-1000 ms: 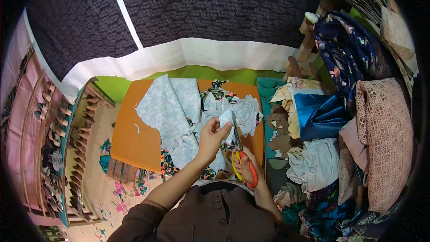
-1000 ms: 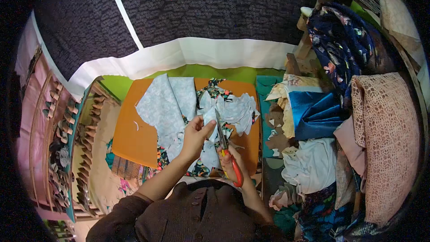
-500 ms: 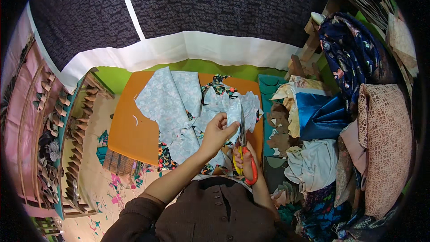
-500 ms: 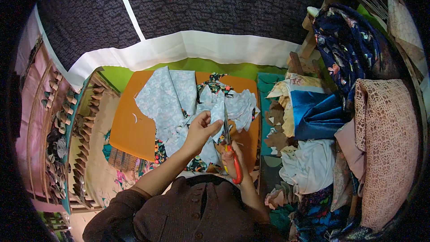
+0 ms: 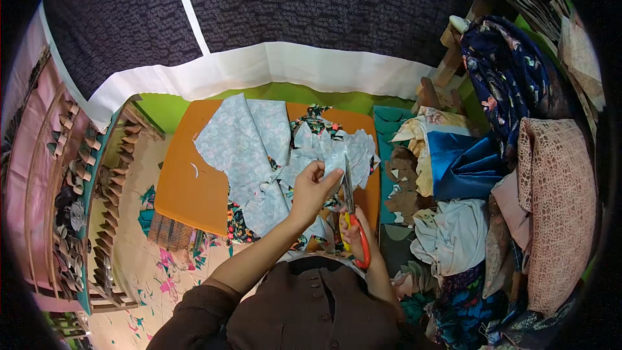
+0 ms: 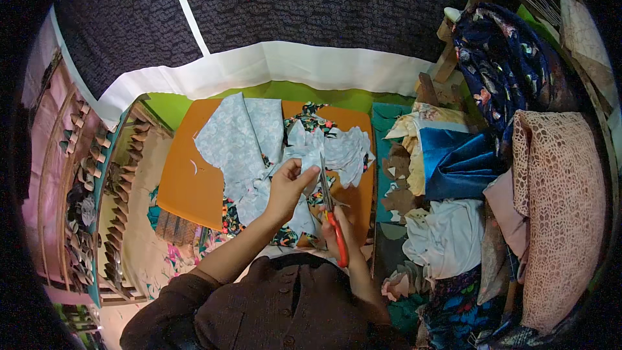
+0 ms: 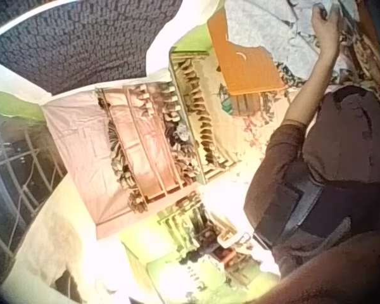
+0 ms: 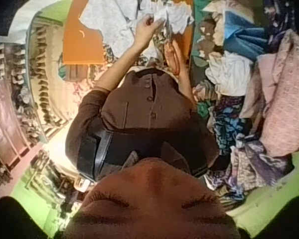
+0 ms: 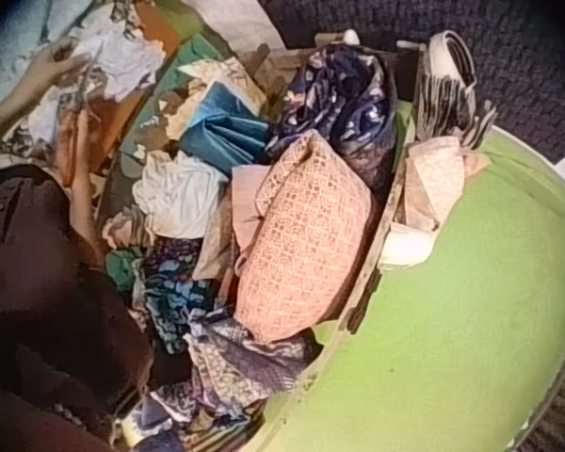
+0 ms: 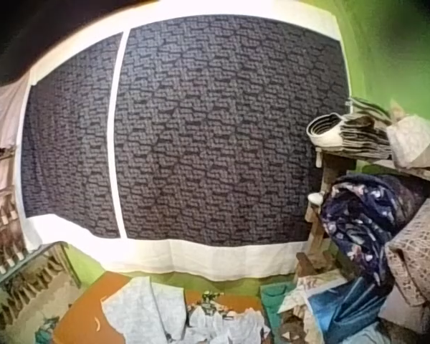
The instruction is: Cutting fabric with patterns into specific shapes using scissors.
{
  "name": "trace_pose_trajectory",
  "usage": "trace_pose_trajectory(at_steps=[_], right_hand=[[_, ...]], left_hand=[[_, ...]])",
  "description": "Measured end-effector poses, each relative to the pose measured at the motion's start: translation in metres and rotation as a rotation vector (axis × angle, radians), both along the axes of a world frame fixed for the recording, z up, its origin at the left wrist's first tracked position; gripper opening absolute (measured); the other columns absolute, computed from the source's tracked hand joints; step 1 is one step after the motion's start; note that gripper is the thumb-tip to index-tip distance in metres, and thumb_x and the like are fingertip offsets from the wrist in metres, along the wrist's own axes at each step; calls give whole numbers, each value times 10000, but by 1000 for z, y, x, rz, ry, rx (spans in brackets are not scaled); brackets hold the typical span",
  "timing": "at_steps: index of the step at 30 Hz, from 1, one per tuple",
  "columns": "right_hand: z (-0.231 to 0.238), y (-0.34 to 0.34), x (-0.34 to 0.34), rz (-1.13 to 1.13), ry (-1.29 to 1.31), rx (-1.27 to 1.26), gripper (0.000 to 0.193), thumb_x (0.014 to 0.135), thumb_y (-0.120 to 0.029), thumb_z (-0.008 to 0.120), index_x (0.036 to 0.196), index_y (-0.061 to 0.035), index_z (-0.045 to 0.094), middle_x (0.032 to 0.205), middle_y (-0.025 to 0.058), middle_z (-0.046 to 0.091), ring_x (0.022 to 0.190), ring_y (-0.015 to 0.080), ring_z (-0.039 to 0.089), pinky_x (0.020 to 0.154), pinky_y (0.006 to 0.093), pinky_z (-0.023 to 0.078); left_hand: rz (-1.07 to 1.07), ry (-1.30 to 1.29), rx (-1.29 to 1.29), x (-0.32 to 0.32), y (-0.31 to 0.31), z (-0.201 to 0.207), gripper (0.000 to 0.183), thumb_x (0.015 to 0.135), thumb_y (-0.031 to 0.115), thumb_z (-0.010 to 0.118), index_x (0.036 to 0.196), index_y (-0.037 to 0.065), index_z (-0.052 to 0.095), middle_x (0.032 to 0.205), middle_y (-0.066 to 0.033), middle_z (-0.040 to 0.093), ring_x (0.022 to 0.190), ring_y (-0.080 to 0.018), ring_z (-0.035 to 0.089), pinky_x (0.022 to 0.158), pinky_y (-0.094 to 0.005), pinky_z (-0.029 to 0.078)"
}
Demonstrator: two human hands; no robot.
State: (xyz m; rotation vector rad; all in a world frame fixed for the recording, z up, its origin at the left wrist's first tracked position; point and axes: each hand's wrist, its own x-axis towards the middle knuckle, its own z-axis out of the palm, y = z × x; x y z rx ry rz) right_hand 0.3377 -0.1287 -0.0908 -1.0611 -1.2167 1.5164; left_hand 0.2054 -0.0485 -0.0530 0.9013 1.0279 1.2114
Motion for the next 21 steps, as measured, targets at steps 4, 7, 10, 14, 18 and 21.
trace_pose_trajectory(at_steps=[4,7,10,14,18,21], right_hand=[[-1,0,-8,-90,98,47,518,833,-497,421,1038,-22,440,642,-26,348,567,44,340,521,161,295],[6,3,-5,-58,295,-173,500,830,-498,427,1028,-39,436,660,-26,356,559,44,335,496,161,286],[14,3,-7,2,291,-277,594,755,-595,436,1018,-63,403,687,-26,346,554,32,313,469,148,268],[9,1,-10,27,255,-146,517,786,-522,486,1030,-70,433,696,-35,384,569,43,357,476,168,287],[-6,2,-16,-41,409,-193,594,736,-557,530,1051,-64,426,752,-22,388,614,43,365,498,164,294],[0,1,-17,-18,322,-70,594,721,-554,557,1035,-65,430,736,-24,392,607,33,370,497,154,293]], left_hand=[[-31,110,39,-2,-2,-1,142,776,112,611,843,13,535,707,7,546,604,-39,472,534,-177,367],[-12,66,80,-2,-5,6,128,775,105,611,809,16,526,661,16,529,568,-34,459,492,-177,349],[30,247,139,-9,-2,4,150,763,93,623,727,35,490,597,25,486,486,-21,401,402,-188,271],[40,149,135,-13,-2,2,141,761,81,620,732,33,492,590,25,483,459,-22,387,387,-189,262],[-59,232,144,-14,-1,-2,124,763,74,613,751,25,500,610,24,490,475,-24,399,396,-187,270],[-102,182,106,-17,-2,-3,129,759,77,615,770,14,503,617,25,495,460,-34,402,388,-182,272]])
